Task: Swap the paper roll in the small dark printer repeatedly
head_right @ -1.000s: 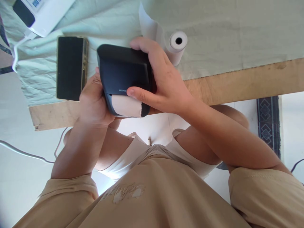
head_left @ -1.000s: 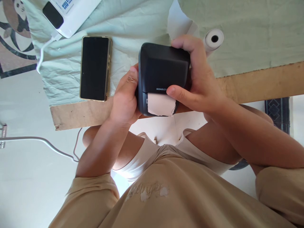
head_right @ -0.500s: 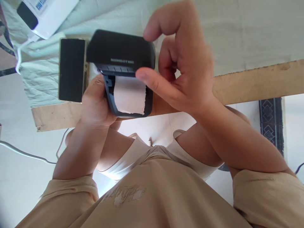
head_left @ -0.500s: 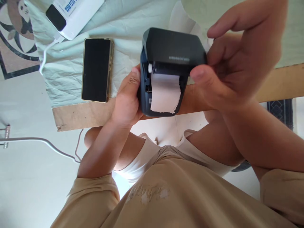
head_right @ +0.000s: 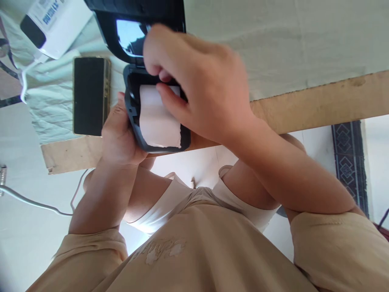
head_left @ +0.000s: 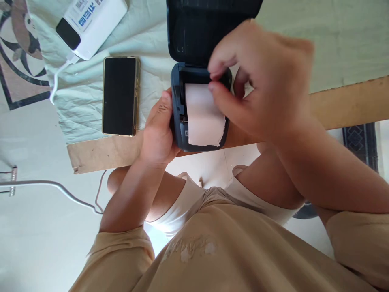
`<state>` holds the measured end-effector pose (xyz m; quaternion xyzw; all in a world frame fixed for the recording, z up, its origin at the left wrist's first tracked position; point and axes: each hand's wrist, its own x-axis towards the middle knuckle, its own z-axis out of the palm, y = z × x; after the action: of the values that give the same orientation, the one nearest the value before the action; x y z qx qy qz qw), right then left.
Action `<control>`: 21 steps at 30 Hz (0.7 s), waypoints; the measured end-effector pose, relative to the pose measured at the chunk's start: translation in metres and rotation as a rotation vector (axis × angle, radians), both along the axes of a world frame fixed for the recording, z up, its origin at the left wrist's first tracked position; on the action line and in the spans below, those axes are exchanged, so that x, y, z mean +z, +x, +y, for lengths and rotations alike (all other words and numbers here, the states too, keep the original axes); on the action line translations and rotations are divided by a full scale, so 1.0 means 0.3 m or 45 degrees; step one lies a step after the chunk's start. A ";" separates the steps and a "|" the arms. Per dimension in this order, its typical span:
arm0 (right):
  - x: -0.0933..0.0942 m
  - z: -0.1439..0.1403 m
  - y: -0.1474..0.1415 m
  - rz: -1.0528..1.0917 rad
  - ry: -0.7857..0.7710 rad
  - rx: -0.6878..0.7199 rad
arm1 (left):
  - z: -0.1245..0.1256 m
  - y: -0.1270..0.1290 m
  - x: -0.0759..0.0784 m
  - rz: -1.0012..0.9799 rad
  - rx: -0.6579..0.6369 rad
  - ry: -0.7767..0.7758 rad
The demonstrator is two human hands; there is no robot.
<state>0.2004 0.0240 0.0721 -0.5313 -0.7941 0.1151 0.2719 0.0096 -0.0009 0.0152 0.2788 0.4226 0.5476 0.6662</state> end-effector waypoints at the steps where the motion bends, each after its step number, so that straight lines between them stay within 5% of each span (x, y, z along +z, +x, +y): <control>1: 0.004 0.005 -0.008 -0.114 -0.052 0.037 | -0.002 0.000 0.005 0.013 -0.005 -0.020; 5: 0.031 0.011 -0.024 -0.317 -0.275 0.056 | -0.009 0.007 0.028 0.032 -0.025 -0.092; 13: 0.078 0.007 -0.008 -0.276 -0.352 0.118 | -0.026 0.021 0.056 0.002 -0.063 -0.065; 18: 0.096 -0.014 0.057 0.283 -0.320 0.141 | -0.038 0.006 0.031 -0.016 -0.001 -0.001; 21: 0.079 0.006 0.110 0.608 -0.405 0.006 | -0.034 0.007 0.019 -0.067 0.084 0.020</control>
<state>0.2335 0.0258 0.0959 -0.5233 -0.6807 0.3608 0.3641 0.0117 -0.0111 0.0210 0.2554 0.4095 0.5796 0.6566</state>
